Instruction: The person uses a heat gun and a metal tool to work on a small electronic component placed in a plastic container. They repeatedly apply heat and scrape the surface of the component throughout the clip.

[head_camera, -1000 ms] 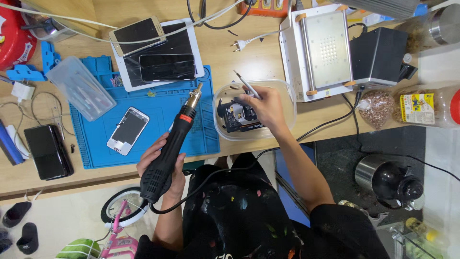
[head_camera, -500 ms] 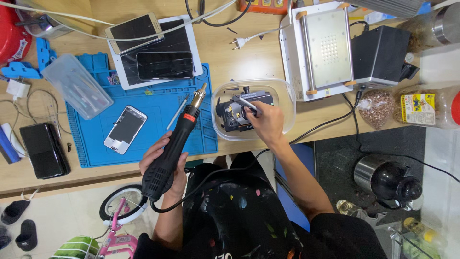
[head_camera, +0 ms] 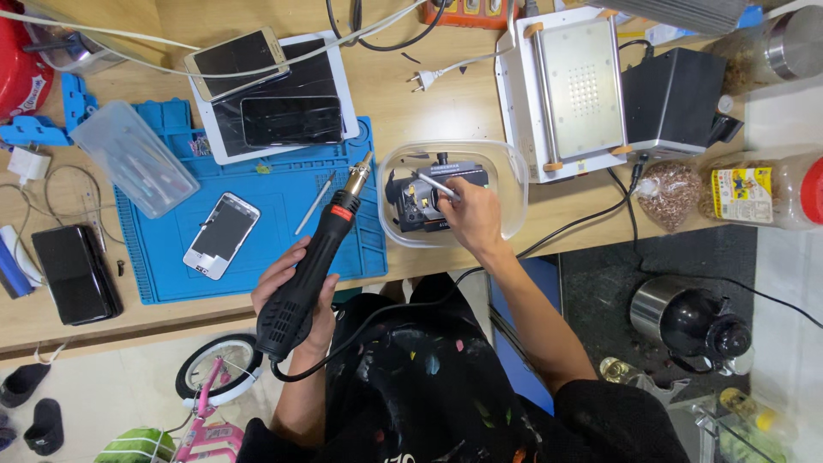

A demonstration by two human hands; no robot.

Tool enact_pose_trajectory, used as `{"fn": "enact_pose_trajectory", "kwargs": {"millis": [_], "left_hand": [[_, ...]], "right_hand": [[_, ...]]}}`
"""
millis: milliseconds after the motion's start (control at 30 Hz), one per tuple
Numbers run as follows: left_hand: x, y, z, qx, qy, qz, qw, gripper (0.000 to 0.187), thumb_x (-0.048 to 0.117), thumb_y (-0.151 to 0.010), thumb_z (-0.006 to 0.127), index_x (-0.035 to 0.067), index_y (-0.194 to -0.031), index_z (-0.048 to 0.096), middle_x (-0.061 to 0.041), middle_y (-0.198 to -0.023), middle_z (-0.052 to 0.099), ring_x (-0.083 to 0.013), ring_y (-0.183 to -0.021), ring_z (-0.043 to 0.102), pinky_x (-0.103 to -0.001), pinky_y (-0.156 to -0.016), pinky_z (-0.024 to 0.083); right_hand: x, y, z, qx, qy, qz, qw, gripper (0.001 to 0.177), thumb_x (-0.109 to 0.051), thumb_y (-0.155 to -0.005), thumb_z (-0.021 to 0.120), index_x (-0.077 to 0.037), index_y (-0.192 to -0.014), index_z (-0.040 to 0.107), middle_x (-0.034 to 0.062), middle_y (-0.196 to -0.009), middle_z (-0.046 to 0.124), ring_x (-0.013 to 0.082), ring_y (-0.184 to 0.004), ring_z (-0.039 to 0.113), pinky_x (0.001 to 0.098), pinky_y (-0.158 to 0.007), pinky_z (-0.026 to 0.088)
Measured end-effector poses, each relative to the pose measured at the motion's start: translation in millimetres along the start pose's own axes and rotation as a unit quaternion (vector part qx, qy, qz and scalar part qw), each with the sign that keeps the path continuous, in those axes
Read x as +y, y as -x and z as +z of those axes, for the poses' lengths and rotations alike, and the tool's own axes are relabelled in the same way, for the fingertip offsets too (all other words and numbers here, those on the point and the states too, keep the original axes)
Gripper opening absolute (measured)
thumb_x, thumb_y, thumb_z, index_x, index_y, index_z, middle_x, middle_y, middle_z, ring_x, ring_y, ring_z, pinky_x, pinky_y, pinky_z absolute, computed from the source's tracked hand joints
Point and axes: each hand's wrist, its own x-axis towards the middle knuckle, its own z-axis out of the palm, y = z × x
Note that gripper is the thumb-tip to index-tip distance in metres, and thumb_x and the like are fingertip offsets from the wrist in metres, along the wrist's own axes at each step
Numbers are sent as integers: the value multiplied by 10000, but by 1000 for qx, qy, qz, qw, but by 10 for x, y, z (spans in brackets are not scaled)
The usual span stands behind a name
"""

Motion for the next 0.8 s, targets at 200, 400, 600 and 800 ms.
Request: {"fn": "enact_pose_trajectory", "kwargs": {"millis": [200,400,600,800], "left_hand": [[-4,8,50,-8,8,-15,1000,538,46,-900,826,83,-1259,426,-180,-1349,576,-398,-1360,605,-499,-1153,541],[-18,11,82,-5,9,-10,1000,536,41,-899,822,82,-1263,430,-181,-1348,577,-398,-1354,607,-502,-1153,540],[39,9,127,-11,7,-5,1000,540,55,-888,833,87,-1244,428,-174,-1338,588,-397,-1346,614,-508,-1148,539],[50,34,170,-22,15,-9,1000,541,58,-887,834,87,-1247,431,-167,-1333,582,-404,-1346,619,-503,-1141,548]], "right_hand": [[-16,26,-116,22,-84,113,990,137,-154,-931,741,-35,-990,776,136,-632,655,190,-560,615,325,-547,474],[-99,102,-134,53,-77,62,994,172,-160,-943,738,-6,-1015,763,101,-668,656,83,-563,585,266,-544,464],[-65,377,-423,71,-143,90,983,202,-137,-974,723,5,-1113,686,139,-755,670,195,-605,537,332,-548,449],[-29,640,-642,25,37,-24,999,135,-125,-951,720,-50,-1062,738,100,-839,691,242,-678,696,354,-602,515]]}}
